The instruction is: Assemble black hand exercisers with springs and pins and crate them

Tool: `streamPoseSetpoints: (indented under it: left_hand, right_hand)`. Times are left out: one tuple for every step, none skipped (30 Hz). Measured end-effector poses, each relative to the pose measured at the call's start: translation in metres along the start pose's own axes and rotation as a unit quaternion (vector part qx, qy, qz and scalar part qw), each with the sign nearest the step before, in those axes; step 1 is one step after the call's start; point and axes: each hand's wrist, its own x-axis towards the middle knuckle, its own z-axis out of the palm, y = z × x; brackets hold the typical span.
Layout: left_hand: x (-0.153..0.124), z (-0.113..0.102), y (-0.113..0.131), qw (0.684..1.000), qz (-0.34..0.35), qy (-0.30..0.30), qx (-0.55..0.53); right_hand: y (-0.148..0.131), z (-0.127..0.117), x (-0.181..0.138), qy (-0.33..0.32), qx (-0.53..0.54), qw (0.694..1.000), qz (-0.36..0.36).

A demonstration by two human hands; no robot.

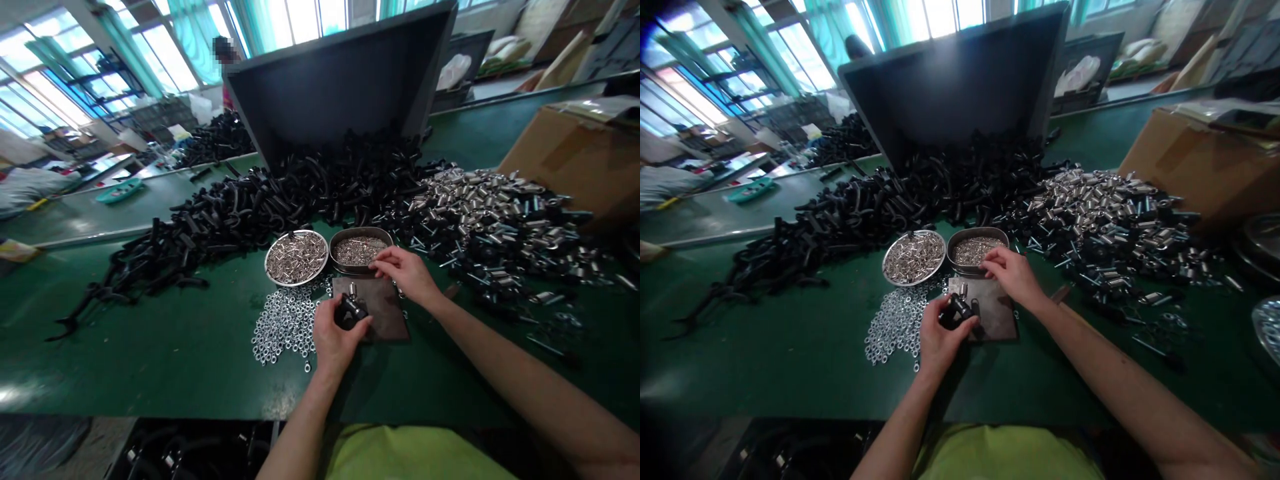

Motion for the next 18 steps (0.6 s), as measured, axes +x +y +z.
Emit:
streamPoseSetpoints:
  left_hand:
    - [0.001,-0.002,0.003,0.997,-0.043,0.007,-0.061]
    - [0.002,-0.004,0.006,0.986,-0.092,0.006,-0.136]
    - [0.003,-0.005,0.008,0.965,-0.142,-0.002,-0.222]
    - [0.004,-0.006,0.011,0.929,-0.196,-0.018,-0.313]
    - [0.005,-0.007,0.013,0.881,-0.249,-0.037,-0.402]
    - [0.005,-0.008,0.015,0.824,-0.297,-0.055,-0.478]
    - [0.005,-0.009,0.017,0.769,-0.336,-0.070,-0.539]
    - [0.005,-0.010,0.019,0.722,-0.364,-0.080,-0.583]
    - [0.004,-0.010,0.021,0.687,-0.380,-0.084,-0.613]
    - [0.003,-0.011,0.022,0.663,-0.387,-0.086,-0.635]
    - [0.002,-0.012,0.024,0.648,-0.388,-0.088,-0.650]
    - [0.000,-0.013,0.025,0.638,-0.387,-0.090,-0.659]
    - [-0.001,-0.013,0.026,0.634,-0.386,-0.094,-0.664]
    - [-0.002,-0.013,0.027,0.632,-0.385,-0.097,-0.666]
    - [-0.003,-0.013,0.028,0.632,-0.382,-0.098,-0.667]
    - [-0.004,-0.013,0.028,0.633,-0.380,-0.098,-0.667]
    - [-0.005,-0.013,0.029,0.634,-0.379,-0.097,-0.666]
    - [-0.005,-0.012,0.030,0.636,-0.380,-0.095,-0.665]
  right_hand:
    - [-0.001,0.001,-0.010,-0.005,0.022,1.000,0.010]
    - [-0.002,0.002,-0.019,-0.008,0.035,0.999,0.018]
    - [-0.003,0.004,-0.028,-0.010,0.044,0.999,0.024]
    - [-0.005,0.007,-0.036,-0.014,0.052,0.998,0.024]
    - [-0.007,0.009,-0.043,-0.019,0.059,0.998,0.016]
    - [-0.009,0.012,-0.049,-0.025,0.065,0.998,0.002]
    - [-0.011,0.015,-0.053,-0.030,0.068,0.997,-0.017]
    - [-0.013,0.018,-0.057,-0.034,0.067,0.996,-0.037]
    - [-0.014,0.021,-0.059,-0.035,0.062,0.996,-0.054]
    - [-0.016,0.023,-0.061,-0.035,0.055,0.996,-0.063]
    - [-0.017,0.024,-0.061,-0.033,0.048,0.996,-0.067]
    - [-0.017,0.025,-0.061,-0.030,0.040,0.996,-0.068]
    - [-0.018,0.026,-0.061,-0.026,0.032,0.997,-0.067]
    - [-0.018,0.027,-0.060,-0.022,0.024,0.997,-0.068]
    - [-0.018,0.027,-0.060,-0.021,0.017,0.997,-0.069]
    - [-0.018,0.027,-0.059,-0.019,0.010,0.997,-0.073]
    - [-0.018,0.028,-0.059,-0.019,0.004,0.997,-0.078]
    - [-0.018,0.028,-0.059,-0.019,-0.001,0.996,-0.082]
